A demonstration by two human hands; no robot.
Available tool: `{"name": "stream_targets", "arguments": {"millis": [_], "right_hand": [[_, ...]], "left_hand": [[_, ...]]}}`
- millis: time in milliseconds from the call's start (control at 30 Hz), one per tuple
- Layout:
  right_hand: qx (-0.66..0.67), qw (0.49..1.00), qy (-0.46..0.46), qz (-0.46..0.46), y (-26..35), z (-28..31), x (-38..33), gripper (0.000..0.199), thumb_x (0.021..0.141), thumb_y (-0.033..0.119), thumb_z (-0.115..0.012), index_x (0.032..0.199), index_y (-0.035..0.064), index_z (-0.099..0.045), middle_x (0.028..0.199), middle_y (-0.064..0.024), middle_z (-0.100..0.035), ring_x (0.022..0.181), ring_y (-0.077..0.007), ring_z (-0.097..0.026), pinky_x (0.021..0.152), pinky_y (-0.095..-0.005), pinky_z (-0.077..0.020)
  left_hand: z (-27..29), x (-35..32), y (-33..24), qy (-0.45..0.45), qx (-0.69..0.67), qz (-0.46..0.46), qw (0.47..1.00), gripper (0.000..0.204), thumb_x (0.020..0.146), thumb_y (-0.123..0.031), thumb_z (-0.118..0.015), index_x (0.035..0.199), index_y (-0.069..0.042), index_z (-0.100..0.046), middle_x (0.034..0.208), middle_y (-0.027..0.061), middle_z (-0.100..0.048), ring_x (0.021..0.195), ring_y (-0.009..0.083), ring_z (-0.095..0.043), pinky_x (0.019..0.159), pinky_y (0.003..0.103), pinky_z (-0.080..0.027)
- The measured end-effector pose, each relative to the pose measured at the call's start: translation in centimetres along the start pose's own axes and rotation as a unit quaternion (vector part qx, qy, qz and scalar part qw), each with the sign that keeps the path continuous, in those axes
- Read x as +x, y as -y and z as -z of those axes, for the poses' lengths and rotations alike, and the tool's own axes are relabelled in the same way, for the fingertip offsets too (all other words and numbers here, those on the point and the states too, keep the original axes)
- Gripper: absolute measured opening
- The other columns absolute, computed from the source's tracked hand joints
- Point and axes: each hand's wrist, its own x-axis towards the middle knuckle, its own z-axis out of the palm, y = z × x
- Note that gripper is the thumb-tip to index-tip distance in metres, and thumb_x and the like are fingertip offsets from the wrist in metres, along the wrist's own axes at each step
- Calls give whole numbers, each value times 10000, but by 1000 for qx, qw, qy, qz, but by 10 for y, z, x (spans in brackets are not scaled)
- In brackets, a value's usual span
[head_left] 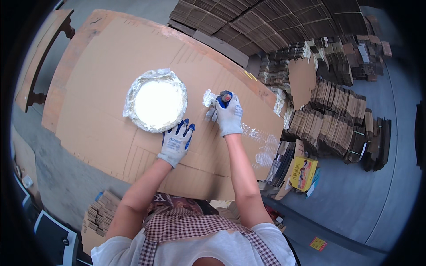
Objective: The person aligns a large flat cardboard sheet on a workbench, then uses a putty knife to scoop white paste from a foil-wrapped container and spreads it evenly across the cardboard surface. The person repeatedly dips the tool and continues spreading the paste over a large area of the sheet.
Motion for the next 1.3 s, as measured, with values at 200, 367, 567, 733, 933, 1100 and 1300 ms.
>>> {"name": "stream_targets", "arguments": {"millis": [200, 367, 567, 733, 933, 1100, 1300], "right_hand": [[-50, 998, 4, 42, 12, -1, -27, 367, 853, 230, -722, 1153, 57, -601, 1072, -168, -647, 996, -333, -650, 879, -399, -512], [-34, 995, 4, 89, 6, -8, -63, 379, 848, 224, -725, 1158, 46, -601, 1090, -175, -644, 1009, -347, -643, 886, -410, -511], [43, 997, 49, 41, 9, -8, -99, 392, 835, 183, -738, 1175, 53, -593, 1150, -155, -633, 1021, -347, -645, 884, -394, -524], [-4, 998, 50, 31, 5, -4, -122, 421, 835, 181, -738, 1208, 59, -584, 1187, -159, -628, 1038, -362, -647, 891, -401, -526], [-33, 998, 32, 52, -13, -4, -145, 415, 833, 170, -735, 1212, 65, -602, 1191, -160, -626, 1034, -368, -645, 880, -408, -529], [6, 993, 76, 91, -9, -4, -165, 407, 832, 172, -740, 1198, 53, -606, 1189, -171, -625, 1046, -370, -644, 900, -405, -532], [-130, 991, -22, 23, -47, 33, -149, 408, 837, 152, -690, 1229, 84, -595, 1265, -146, -611, 1053, -353, -637, 917, -423, -522]], "left_hand": [[1, 1, 3, -31, -33, 12, 999, 404, 964, -234, -523, 1356, -155, -579, 1447, 88, -532, 1316, 276, -492, 1096, 544, -327], [0, 1, 7, -61, -117, 28, 991, 359, 943, -188, -560, 1289, -113, -621, 1383, 87, -584, 1239, 296, -547, 1059, 480, -385], [3, -5, 11, -109, -225, 57, 967, 360, 911, -120, -596, 1268, -84, -622, 1335, 112, -605, 1205, 325, -558, 1024, 460, -416], [6, -6, 12, -141, -244, 47, 958, 390, 874, -82, -623, 1264, -70, -616, 1300, 143, -615, 1184, 343, -571, 1015, 460, -429], [5, -3, 11, -161, -242, 35, 956, 356, 870, -61, -629, 1226, -67, -638, 1268, 131, -638, 1155, 346, -593, 997, 447, -453], [1, -2, 12, -154, -254, 35, 954, 338, 869, -51, -628, 1207, -62, -648, 1257, 133, -646, 1138, 343, -604, 994, 444, -458], [3, -2, 9, -132, -306, 70, 940, 288, 916, -57, -599, 1199, -24, -646, 1271, 146, -646, 1179, 333, -595, 1023, 427, -440]]}}
